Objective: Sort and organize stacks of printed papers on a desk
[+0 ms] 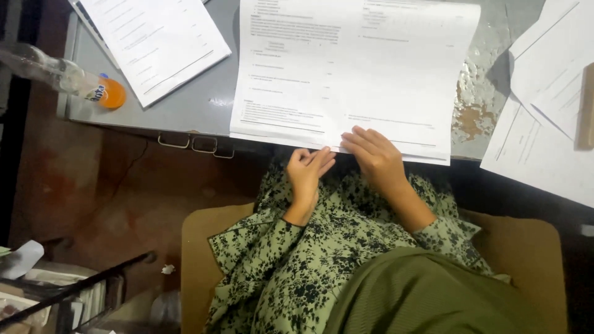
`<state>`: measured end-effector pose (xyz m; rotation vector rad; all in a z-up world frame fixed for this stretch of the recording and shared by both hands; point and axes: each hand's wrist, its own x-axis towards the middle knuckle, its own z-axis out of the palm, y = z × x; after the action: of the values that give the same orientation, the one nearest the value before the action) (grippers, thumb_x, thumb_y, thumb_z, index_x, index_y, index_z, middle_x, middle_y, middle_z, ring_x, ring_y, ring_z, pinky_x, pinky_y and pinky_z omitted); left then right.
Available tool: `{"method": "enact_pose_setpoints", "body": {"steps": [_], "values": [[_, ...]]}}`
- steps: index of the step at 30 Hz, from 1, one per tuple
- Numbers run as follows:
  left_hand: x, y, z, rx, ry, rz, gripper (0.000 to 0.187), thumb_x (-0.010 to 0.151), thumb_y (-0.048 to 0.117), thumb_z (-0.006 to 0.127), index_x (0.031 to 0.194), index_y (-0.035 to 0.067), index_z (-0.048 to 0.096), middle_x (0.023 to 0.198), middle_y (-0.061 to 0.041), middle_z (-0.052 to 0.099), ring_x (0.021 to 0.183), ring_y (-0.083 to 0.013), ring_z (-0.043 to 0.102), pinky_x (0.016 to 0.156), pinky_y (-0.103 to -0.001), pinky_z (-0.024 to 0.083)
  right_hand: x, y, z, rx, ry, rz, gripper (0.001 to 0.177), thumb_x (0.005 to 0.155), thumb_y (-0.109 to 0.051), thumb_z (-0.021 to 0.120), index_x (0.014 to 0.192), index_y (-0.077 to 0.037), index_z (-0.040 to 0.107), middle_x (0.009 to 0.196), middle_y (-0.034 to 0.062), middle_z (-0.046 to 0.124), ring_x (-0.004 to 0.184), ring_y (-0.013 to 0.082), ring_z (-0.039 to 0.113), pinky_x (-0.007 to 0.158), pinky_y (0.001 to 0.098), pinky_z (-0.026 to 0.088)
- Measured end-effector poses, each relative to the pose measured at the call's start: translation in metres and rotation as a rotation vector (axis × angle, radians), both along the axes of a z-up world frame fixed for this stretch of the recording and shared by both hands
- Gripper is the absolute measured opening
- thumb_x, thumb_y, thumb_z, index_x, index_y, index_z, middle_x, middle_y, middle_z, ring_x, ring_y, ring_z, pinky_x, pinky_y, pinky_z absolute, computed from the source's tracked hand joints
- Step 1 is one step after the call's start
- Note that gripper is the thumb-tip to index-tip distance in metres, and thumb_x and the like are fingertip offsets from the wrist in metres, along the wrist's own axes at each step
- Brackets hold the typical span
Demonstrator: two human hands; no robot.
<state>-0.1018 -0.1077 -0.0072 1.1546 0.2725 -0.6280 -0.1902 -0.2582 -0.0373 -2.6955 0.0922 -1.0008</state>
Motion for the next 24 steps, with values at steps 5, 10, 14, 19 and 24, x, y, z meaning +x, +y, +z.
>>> {"method": "enact_pose_setpoints", "body": {"steps": [5,10,14,19,24], "values": [[-0.004,-0.002,-0.007,-0.032,0.183,-0.034,0.04,0.088,0.011,0.081,0.108,-0.002,0.049,0.102,-0.023,0.063,0.1,-0.046,0.071,0.089,-0.053,0.06,-0.001,0.008,0.025,0.003,-0.005,0.006,0.015,0.097,-0.009,0.067,0.103,-0.016,0.078,0.119,0.0021,0.077,0.118,0.0249,0.07,0.103,0.0409,0.052],[-0.009,-0.003,-0.021,-0.018,0.173,-0.178,0.045,0.093,0.018,0.078,0.119,-0.014,0.061,0.114,-0.038,0.066,0.107,-0.0489,0.066,0.091,-0.056,0.057,0.002,0.013,0.042,-0.062,-0.023,-0.088,0.008,0.094,-0.01,0.073,0.099,-0.015,0.077,0.12,0.0046,0.076,0.119,0.0298,0.067,0.104,0.0463,0.049],[-0.016,-0.011,-0.043,-0.003,0.141,-0.196,0.036,0.093,0.014,0.076,0.115,-0.011,0.064,0.113,-0.034,0.068,0.109,-0.0468,0.067,0.093,-0.056,0.056,-0.002,0.014,0.039,-0.059,0.024,-0.195,0.009,0.091,-0.01,0.074,0.099,-0.015,0.076,0.118,0.0039,0.075,0.115,0.0299,0.068,0.098,0.0454,0.05],[-0.014,-0.011,0.008,-0.002,0.171,-0.185,0.034,0.093,0.014,0.075,0.112,-0.011,0.064,0.113,-0.033,0.068,0.111,-0.0474,0.066,0.095,-0.056,0.056,-0.003,0.016,0.021,-0.021,-0.024,-0.22,0.012,0.087,-0.005,0.077,0.096,-0.011,0.077,0.111,0.0057,0.078,0.11,0.0295,0.072,0.094,0.0403,0.055],[-0.015,-0.01,-0.008,-0.035,0.163,-0.17,0.03,0.095,0.01,0.072,0.112,-0.011,0.062,0.113,-0.035,0.067,0.113,-0.0492,0.065,0.098,-0.056,0.054,-0.007,0.022,0.034,-0.027,-0.046,-0.23,0.009,0.089,-0.007,0.076,0.096,-0.012,0.077,0.114,0.005,0.077,0.11,0.0279,0.071,0.095,0.0389,0.055]]}}
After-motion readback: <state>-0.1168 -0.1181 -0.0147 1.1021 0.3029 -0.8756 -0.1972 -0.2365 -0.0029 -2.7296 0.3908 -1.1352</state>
